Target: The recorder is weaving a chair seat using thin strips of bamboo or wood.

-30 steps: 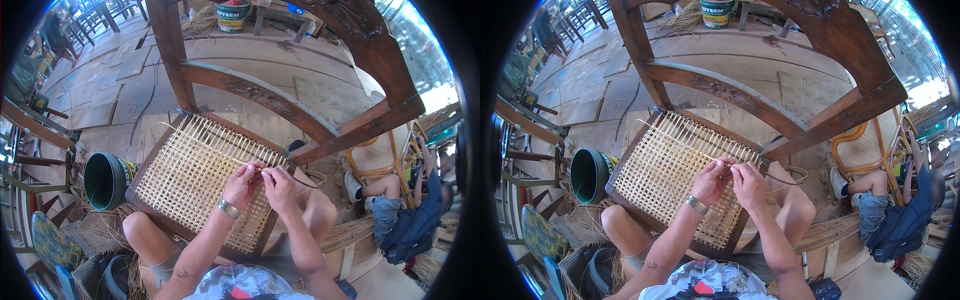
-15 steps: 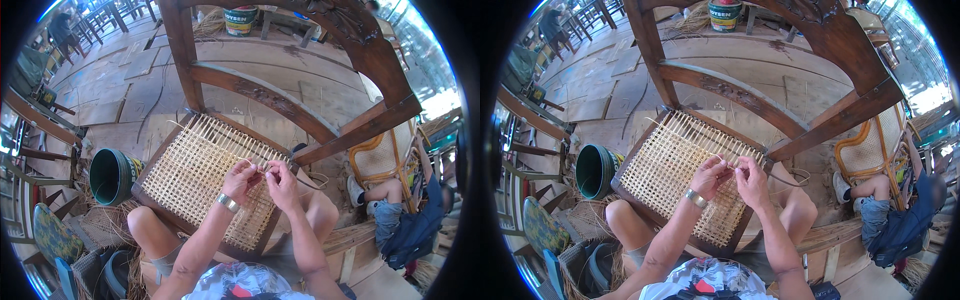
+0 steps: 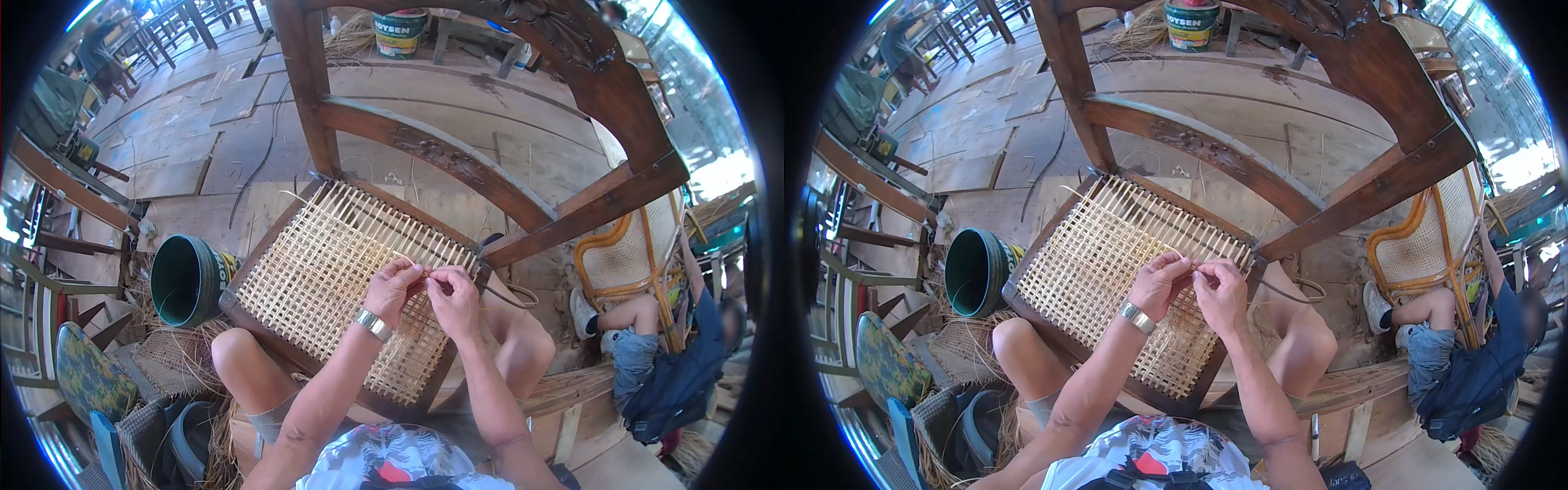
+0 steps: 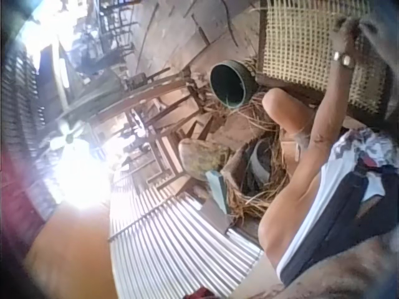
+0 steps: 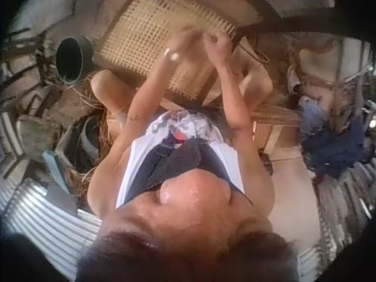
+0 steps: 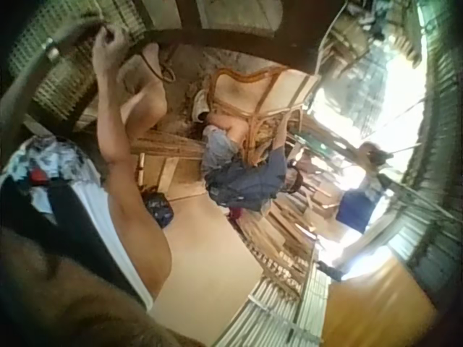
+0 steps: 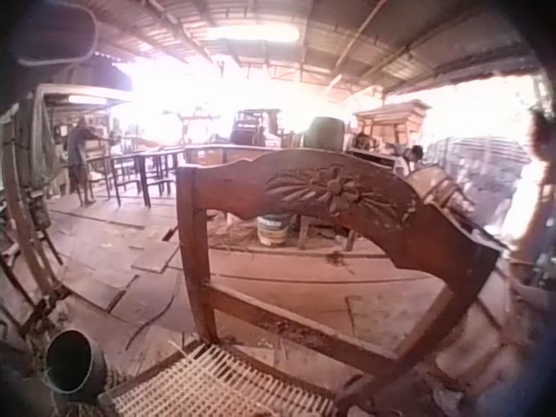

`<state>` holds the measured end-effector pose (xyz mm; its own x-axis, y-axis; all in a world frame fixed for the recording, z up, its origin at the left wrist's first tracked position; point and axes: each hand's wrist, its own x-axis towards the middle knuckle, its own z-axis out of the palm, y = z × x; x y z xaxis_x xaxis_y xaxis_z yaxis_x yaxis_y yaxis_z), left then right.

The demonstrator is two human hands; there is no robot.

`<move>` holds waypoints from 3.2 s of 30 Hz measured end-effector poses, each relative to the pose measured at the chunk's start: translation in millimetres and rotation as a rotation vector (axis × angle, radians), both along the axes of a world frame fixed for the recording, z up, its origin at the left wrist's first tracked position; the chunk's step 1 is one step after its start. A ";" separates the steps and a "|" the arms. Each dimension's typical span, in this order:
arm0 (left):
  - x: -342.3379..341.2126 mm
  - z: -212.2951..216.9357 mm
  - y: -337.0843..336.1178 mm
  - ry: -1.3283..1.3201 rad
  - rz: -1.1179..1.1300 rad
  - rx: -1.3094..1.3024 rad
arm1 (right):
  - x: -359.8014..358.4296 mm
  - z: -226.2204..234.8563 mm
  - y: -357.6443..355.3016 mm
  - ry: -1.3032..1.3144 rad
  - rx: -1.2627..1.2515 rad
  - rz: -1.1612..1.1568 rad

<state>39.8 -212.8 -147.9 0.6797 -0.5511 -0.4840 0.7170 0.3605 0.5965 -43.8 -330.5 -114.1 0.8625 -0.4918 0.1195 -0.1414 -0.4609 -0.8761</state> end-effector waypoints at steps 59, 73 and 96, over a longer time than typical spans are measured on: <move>6.4 9.4 8.5 0.033 0.177 0.224 | 35.1 -4.7 -18.7 0.345 -0.074 0.270; 17.8 -0.4 -0.8 -0.071 0.321 0.432 | 54.9 12.4 -25.8 0.419 0.557 0.185; 23.2 4.3 -2.3 -0.366 0.222 0.776 | 51.0 -34.6 -8.8 0.250 0.003 0.219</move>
